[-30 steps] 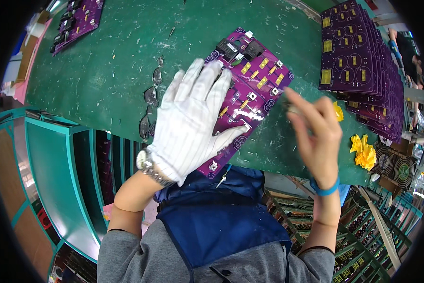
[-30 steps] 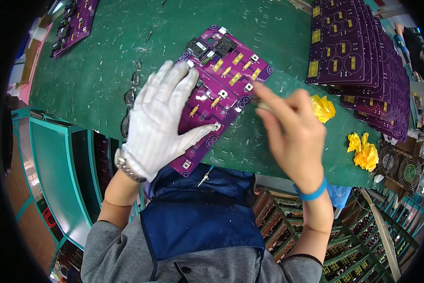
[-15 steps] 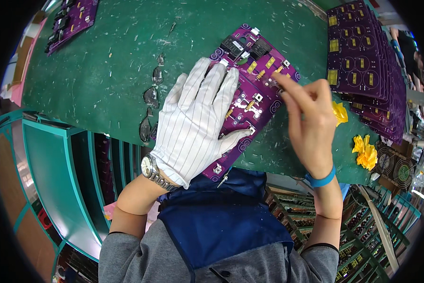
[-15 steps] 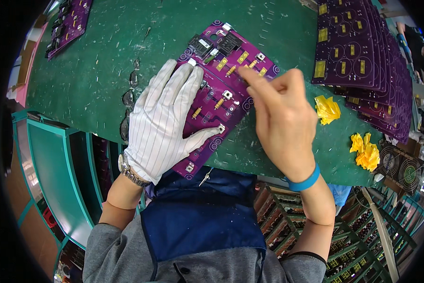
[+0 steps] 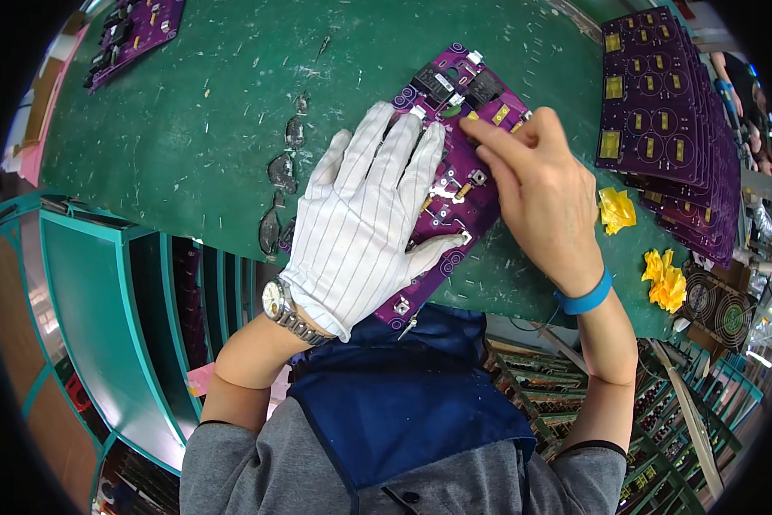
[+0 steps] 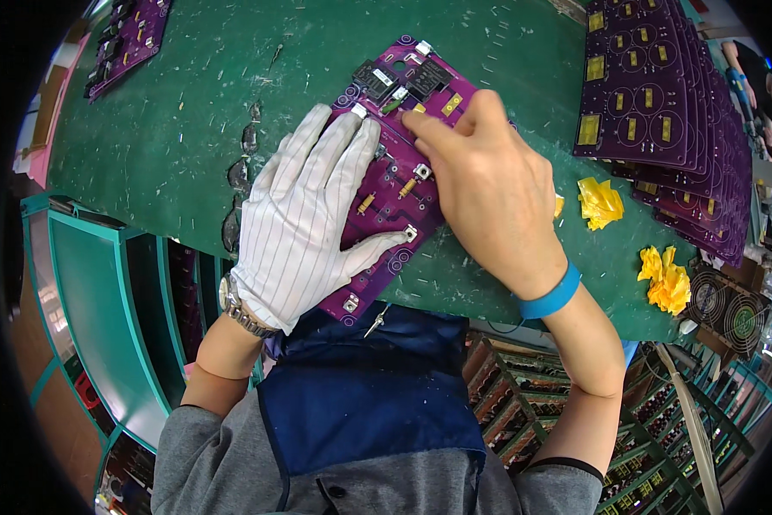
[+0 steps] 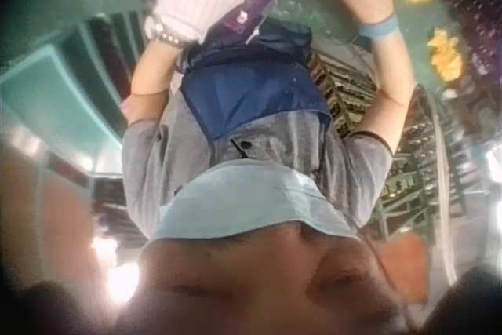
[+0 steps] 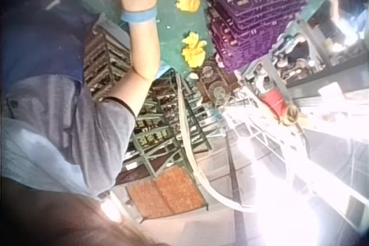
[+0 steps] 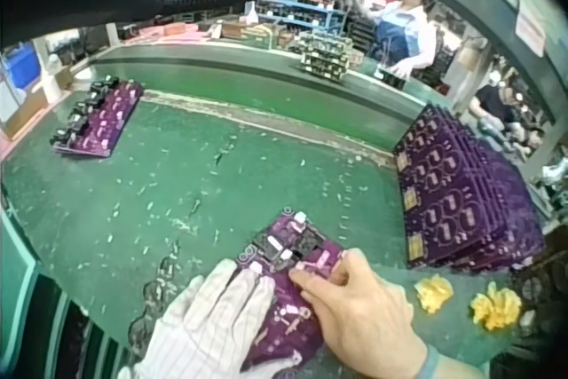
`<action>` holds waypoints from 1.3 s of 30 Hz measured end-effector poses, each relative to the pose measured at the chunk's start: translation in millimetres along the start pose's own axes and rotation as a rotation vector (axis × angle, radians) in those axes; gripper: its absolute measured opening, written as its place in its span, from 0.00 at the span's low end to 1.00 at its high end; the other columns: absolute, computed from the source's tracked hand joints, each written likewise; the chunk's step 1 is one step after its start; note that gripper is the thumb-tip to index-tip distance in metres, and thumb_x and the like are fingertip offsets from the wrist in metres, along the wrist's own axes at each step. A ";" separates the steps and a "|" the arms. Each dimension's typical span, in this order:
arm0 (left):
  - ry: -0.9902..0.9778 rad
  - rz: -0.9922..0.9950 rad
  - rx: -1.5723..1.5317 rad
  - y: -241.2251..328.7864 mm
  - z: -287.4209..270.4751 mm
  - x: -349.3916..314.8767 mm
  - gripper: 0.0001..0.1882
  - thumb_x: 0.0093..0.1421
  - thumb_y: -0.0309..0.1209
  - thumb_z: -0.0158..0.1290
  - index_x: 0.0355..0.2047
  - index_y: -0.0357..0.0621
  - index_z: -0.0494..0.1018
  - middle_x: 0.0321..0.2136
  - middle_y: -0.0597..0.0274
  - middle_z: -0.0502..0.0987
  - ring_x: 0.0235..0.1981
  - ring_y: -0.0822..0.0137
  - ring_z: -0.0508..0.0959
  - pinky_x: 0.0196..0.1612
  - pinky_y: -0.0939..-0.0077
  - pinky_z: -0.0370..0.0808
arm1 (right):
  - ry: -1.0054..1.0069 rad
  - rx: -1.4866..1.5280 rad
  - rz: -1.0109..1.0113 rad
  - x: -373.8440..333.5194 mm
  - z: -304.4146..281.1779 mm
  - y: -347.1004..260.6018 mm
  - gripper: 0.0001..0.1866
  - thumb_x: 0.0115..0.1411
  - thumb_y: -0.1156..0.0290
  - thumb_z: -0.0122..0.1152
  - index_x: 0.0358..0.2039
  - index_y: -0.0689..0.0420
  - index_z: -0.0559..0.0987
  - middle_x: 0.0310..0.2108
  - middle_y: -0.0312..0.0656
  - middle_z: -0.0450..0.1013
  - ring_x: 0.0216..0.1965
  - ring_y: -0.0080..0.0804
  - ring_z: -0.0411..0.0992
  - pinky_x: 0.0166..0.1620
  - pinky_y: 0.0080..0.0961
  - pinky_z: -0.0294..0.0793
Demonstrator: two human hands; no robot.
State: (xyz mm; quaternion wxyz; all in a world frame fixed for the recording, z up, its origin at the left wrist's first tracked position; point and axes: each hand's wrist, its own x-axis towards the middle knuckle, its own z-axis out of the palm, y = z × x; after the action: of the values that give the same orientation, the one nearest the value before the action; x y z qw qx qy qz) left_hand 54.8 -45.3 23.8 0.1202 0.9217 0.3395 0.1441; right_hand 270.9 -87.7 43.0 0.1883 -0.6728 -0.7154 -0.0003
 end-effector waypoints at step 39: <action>0.038 0.019 0.045 2.7 -1.7 0.6 0.52 0.56 0.58 0.68 0.74 0.44 0.64 0.68 0.48 0.70 0.72 0.45 0.67 0.70 0.49 0.68 | 0.268 0.147 0.170 -55.1 -46.7 48.1 0.23 0.65 0.83 0.63 0.58 0.50 0.87 0.34 0.36 0.65 0.35 0.28 0.66 0.38 0.25 0.68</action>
State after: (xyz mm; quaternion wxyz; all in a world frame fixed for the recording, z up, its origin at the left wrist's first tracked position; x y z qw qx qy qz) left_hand 56.2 -46.8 26.4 0.0914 0.9246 0.3359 0.1549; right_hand 331.1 -148.0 59.4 0.3302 -0.7091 -0.6226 -0.0217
